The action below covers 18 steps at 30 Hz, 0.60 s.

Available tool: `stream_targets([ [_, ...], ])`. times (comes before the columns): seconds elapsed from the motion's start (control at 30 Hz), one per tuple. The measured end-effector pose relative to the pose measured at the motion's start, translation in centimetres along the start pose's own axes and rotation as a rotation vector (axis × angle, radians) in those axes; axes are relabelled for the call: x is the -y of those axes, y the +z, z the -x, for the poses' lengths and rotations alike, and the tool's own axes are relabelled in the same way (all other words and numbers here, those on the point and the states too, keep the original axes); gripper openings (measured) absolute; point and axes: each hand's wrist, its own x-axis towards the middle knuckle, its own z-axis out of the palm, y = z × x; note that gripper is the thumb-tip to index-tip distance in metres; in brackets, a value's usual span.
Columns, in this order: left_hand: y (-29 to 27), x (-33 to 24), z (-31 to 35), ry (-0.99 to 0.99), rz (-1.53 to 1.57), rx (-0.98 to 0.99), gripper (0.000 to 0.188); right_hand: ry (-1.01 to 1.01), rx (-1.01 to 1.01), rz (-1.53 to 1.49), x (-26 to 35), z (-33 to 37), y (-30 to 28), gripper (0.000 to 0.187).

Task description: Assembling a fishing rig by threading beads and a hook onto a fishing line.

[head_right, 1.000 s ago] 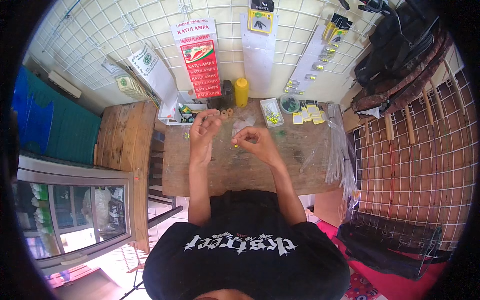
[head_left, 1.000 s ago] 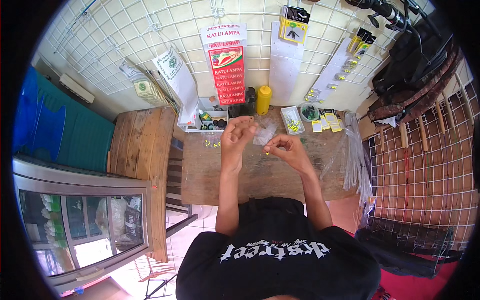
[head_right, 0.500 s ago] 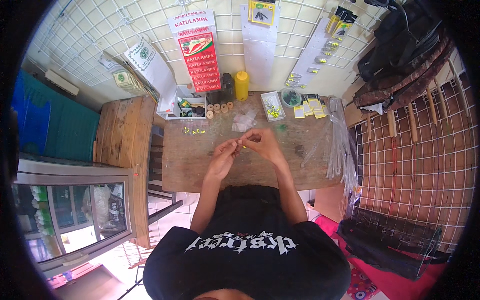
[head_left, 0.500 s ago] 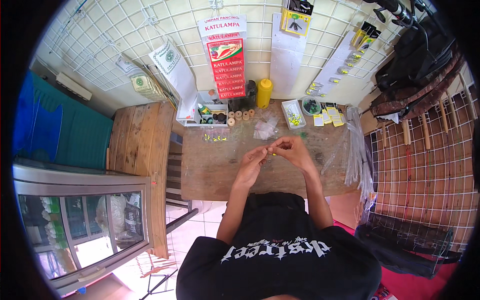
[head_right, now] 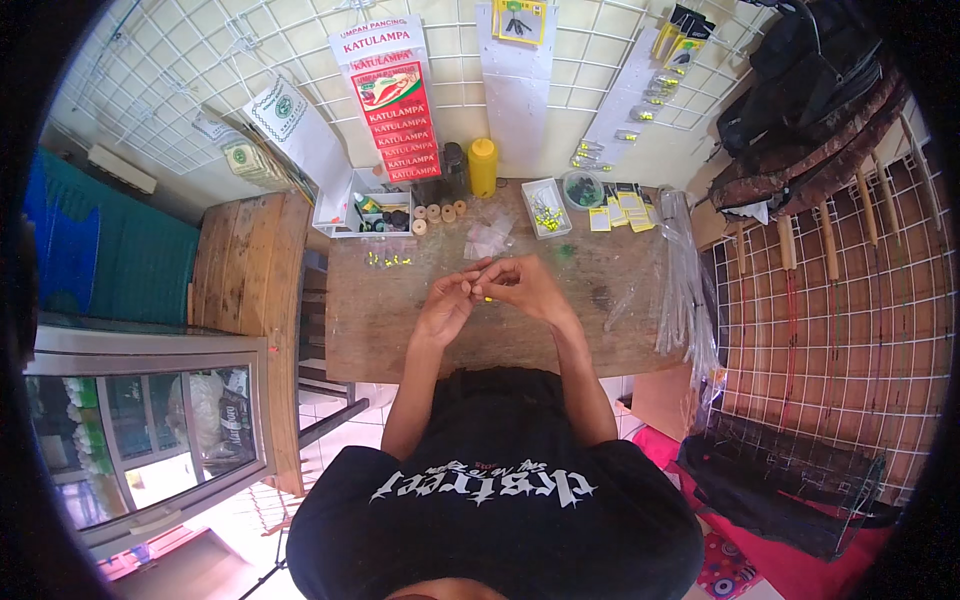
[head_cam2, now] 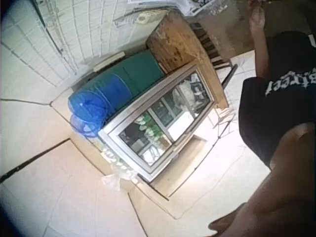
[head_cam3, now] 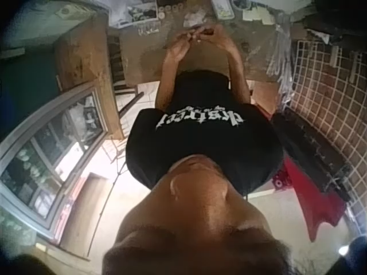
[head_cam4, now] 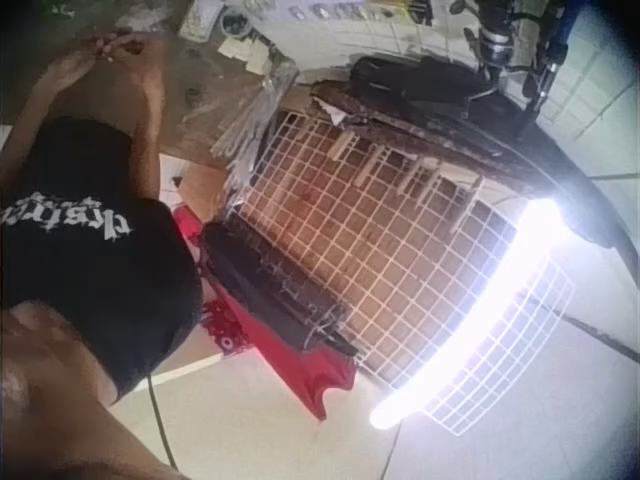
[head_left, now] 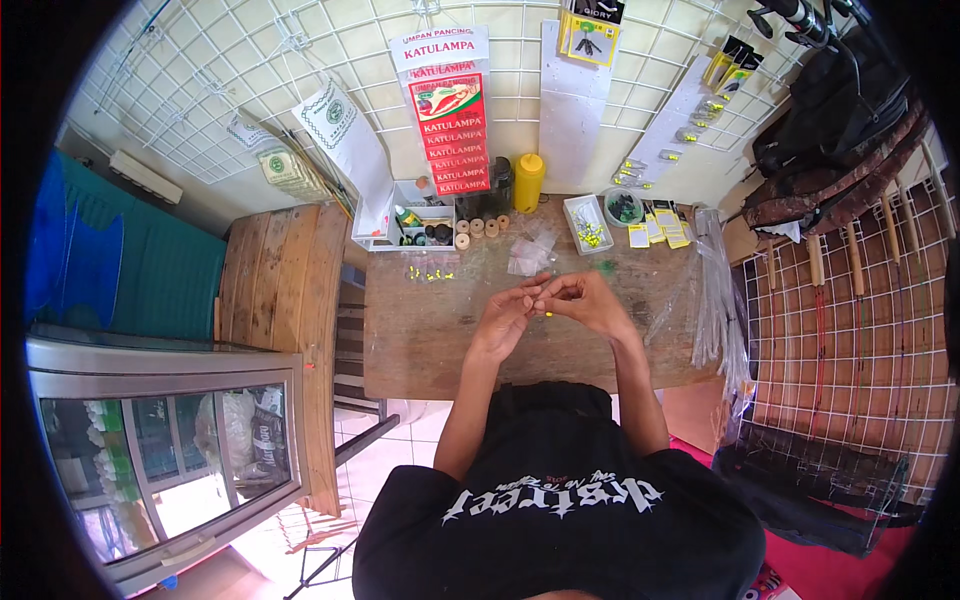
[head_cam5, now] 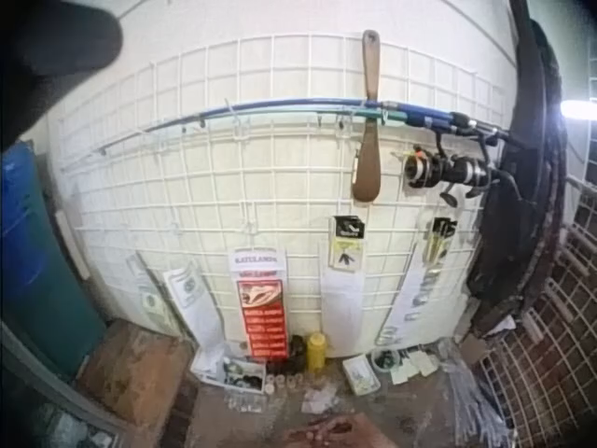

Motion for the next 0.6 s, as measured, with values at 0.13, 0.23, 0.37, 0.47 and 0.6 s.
stream_targets([
  [0.13, -0.1, -0.3, -0.6, -0.028, -0.013, 0.063, 0.019, 0.002, 0.022, -0.054, -0.1, 0.0, -0.2, 0.014],
  [0.23, 0.1, -0.5, -1.0, -0.039, -0.039, 0.084, 0.020, 0.009, 0.034, -0.064, -0.1, 0.0, -0.4, 0.014],
  [0.37, 0.1, -0.8, -1.4, -0.069, -0.048, 0.106, 0.020, 0.026, 0.042, -0.087, 0.3, 0.1, -0.5, 0.013],
  [0.47, 0.2, -0.9, -1.6, -0.034, -0.081, 0.130, 0.018, 0.045, 0.036, -0.027, 0.4, 0.2, -0.7, 0.013],
  [0.6, 0.5, -1.1, -1.7, -0.054, -0.068, 0.141, 0.015, 0.035, 0.042, -0.021, 0.6, 0.3, -0.7, 0.013],
])
